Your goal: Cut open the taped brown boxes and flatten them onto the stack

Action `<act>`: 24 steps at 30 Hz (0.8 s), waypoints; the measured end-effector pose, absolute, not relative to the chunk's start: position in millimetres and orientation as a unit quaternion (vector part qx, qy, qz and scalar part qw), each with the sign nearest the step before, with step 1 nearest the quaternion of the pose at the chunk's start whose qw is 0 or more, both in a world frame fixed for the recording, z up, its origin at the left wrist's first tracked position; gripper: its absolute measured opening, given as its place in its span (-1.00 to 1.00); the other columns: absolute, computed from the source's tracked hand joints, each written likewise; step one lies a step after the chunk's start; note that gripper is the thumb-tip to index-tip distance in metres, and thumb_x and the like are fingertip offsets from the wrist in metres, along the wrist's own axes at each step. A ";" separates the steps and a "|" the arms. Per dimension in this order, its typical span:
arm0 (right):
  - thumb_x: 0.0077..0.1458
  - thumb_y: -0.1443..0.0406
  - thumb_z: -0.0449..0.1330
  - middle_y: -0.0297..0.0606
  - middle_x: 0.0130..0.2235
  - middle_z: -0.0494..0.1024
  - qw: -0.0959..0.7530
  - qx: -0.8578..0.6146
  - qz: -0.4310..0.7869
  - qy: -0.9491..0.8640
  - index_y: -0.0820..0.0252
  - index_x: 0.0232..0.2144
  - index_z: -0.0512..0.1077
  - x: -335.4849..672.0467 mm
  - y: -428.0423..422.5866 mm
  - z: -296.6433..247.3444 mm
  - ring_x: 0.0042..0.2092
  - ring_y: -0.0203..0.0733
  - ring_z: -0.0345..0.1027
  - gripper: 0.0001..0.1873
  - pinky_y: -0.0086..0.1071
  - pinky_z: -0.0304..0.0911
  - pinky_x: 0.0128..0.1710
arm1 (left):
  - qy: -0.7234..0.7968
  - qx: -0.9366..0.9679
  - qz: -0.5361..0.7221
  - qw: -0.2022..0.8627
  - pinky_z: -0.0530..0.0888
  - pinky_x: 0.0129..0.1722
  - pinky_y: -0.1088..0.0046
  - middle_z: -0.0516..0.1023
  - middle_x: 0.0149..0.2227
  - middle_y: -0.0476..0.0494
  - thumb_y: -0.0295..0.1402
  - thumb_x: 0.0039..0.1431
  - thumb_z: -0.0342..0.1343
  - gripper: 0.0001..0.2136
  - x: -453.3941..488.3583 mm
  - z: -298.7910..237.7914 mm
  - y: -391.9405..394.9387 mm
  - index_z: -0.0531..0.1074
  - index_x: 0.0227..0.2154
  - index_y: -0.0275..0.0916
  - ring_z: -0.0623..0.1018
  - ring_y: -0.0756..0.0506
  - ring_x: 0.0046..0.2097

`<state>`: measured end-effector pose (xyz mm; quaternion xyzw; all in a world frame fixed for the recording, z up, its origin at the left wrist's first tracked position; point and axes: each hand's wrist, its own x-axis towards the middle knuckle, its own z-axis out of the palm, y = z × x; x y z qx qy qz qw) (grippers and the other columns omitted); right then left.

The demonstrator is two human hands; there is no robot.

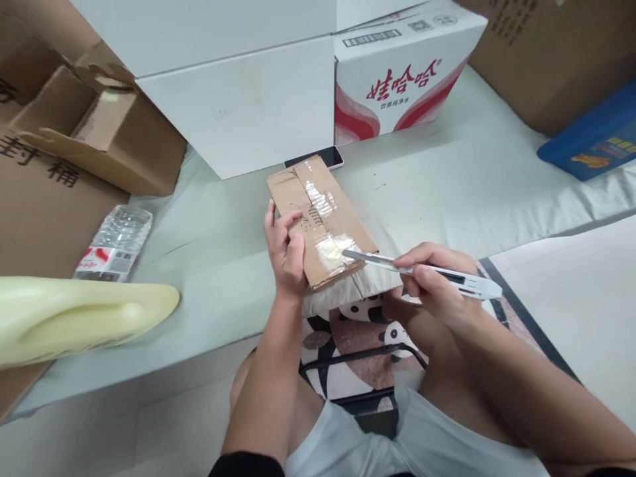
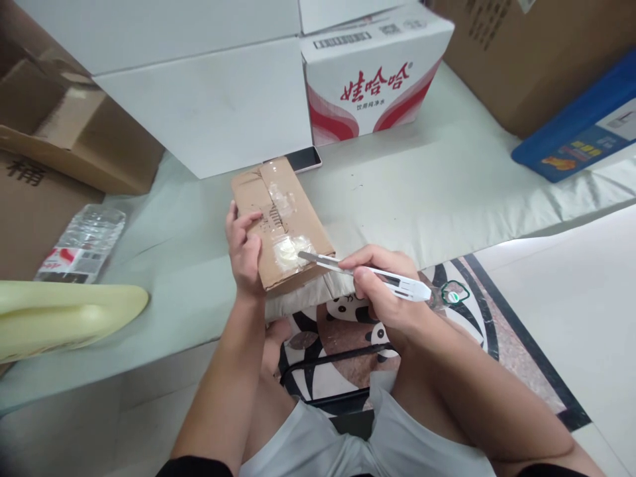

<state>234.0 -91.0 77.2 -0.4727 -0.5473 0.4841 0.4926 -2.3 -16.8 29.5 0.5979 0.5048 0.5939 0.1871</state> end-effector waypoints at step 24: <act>0.10 0.14 0.19 -0.06 -0.09 0.66 0.290 -0.685 0.226 -0.628 0.23 0.23 0.37 266.1 -27.3 40.8 -0.17 0.02 0.53 -0.34 -0.14 0.42 -0.14 | 0.409 0.743 0.460 0.264 0.05 0.42 -0.36 -0.17 0.56 -0.16 0.21 0.04 0.29 -0.24 -34.9 48.7 -28.4 0.30 0.29 0.13 -0.14 -0.55 0.55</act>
